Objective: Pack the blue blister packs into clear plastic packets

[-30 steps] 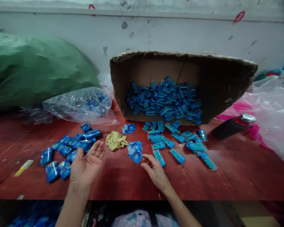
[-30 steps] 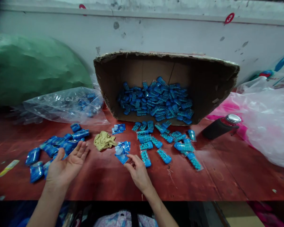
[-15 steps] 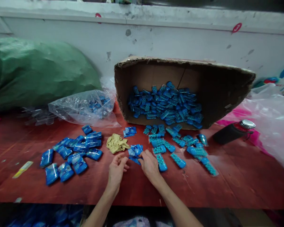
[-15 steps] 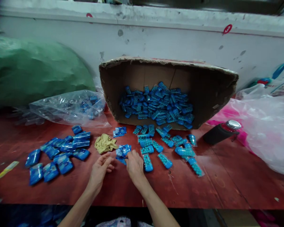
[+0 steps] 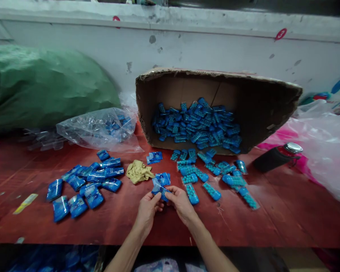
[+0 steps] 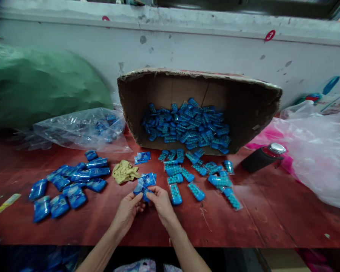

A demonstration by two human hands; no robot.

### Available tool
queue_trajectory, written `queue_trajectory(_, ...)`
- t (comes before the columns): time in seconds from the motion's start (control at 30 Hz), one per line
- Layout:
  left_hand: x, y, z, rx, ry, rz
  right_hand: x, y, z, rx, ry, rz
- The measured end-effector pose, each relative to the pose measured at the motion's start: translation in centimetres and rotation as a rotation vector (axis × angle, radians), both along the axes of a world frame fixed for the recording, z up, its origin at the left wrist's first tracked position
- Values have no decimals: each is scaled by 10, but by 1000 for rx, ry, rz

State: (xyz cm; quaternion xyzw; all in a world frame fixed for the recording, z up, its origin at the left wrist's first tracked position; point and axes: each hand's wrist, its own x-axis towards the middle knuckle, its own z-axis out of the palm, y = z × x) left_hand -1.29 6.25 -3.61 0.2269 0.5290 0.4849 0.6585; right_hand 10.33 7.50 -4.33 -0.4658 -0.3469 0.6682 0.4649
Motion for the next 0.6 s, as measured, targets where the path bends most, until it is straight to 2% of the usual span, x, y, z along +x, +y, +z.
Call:
queue_trajectory(0.2,8,-2,1,16,-15,15,-1,-6,7,0,55,-51)
queue_trajectory(0.3,9,-4,1,11,-24,20,-2,-8,6,-10,102,-33)
queue_trajectory(0.47,10,-7,2,1,45,35,-2,-7,2,21,-23,-47)
queue_trajectory(0.6,14,-7,-2,38,144,126,-4,-7,4,68,-166,-69)
